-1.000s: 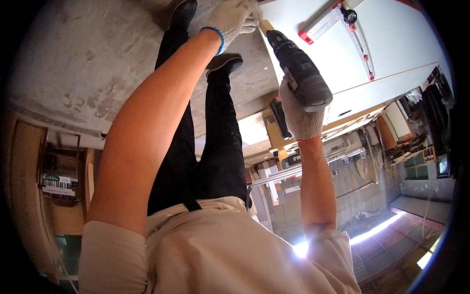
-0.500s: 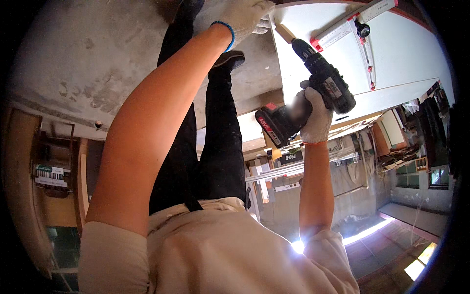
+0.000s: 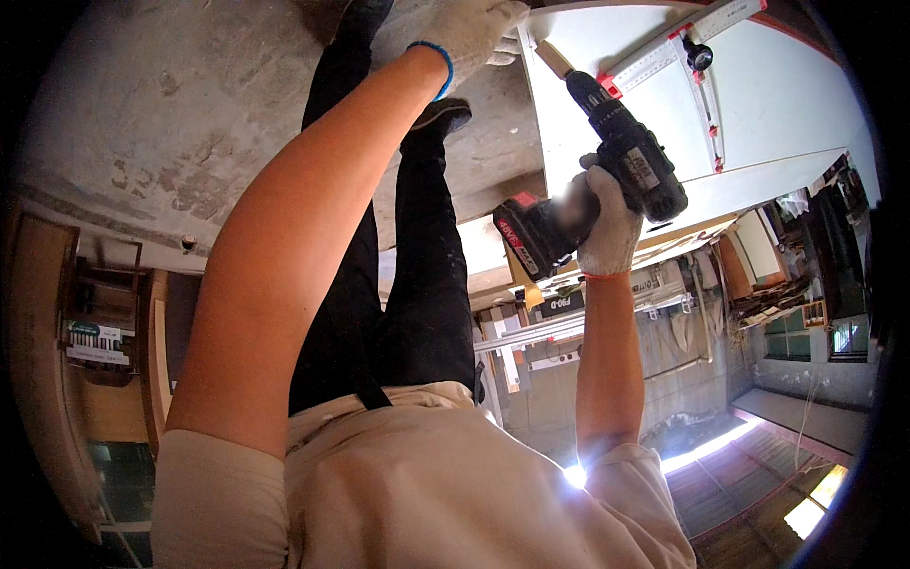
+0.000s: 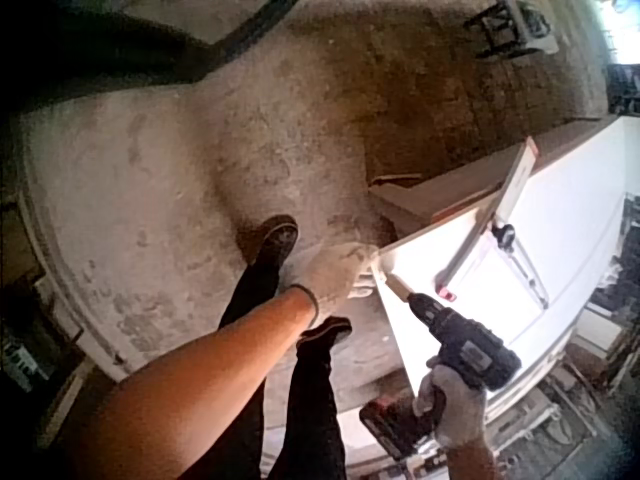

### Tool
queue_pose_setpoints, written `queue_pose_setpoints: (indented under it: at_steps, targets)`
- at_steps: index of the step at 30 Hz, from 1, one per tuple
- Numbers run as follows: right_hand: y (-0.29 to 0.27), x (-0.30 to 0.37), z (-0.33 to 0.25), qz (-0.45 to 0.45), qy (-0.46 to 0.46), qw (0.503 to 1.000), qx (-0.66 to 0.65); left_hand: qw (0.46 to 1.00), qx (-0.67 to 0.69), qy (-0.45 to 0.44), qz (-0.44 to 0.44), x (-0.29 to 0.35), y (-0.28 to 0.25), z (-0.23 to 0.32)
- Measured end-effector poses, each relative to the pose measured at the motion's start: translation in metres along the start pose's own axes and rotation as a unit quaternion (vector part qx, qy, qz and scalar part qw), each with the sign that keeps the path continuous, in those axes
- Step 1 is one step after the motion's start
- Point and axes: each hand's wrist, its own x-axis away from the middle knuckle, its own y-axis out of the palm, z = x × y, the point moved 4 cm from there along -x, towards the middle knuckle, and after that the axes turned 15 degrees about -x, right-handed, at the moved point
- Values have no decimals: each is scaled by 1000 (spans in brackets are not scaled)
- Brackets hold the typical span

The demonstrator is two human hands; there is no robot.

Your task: The person uses a red utility knife to cut a small wooden block on a workbench. They then open a metal box to retrieve a drill bit and attach it to a cordless drill. Finally, they use the drill to drive a screw into a white panel on the floor.

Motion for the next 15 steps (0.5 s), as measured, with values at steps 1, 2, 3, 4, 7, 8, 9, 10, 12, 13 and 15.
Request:
queue_pose_setpoints:
  at_steps: [1,2,3,4,7,8,9,10,12,13,15]
  targets:
    - [0,1,0,6,-4,1000,6,1000,-1,1,-1,0,0,0]
    - [0,1,0,10,-11,1000,21,1000,-2,2,-3,0,0,1]
    - [1,2,0,12,-25,999,35,1000,-2,3,-5,0,1,2]
    - [2,3,0,14,-38,998,49,1000,-1,4,-5,1,1,3]
    - [4,4,4,22,-32,998,51,1000,2,9,-2,3,1,7]
    - [4,4,5,21,-41,998,52,1000,1,10,0,5,0,8]
    - [5,5,6,25,-47,997,56,1000,0,11,2,7,0,9]
    - [5,5,6,27,-58,996,58,1000,-3,22,4,9,-1,10]
    - [6,6,6,27,-61,995,67,999,-11,45,8,13,-2,11]
    - [6,7,6,26,-65,995,71,999,-16,37,9,13,-2,11]
    - [8,7,5,8,-61,995,75,1000,-23,20,9,11,-2,9]
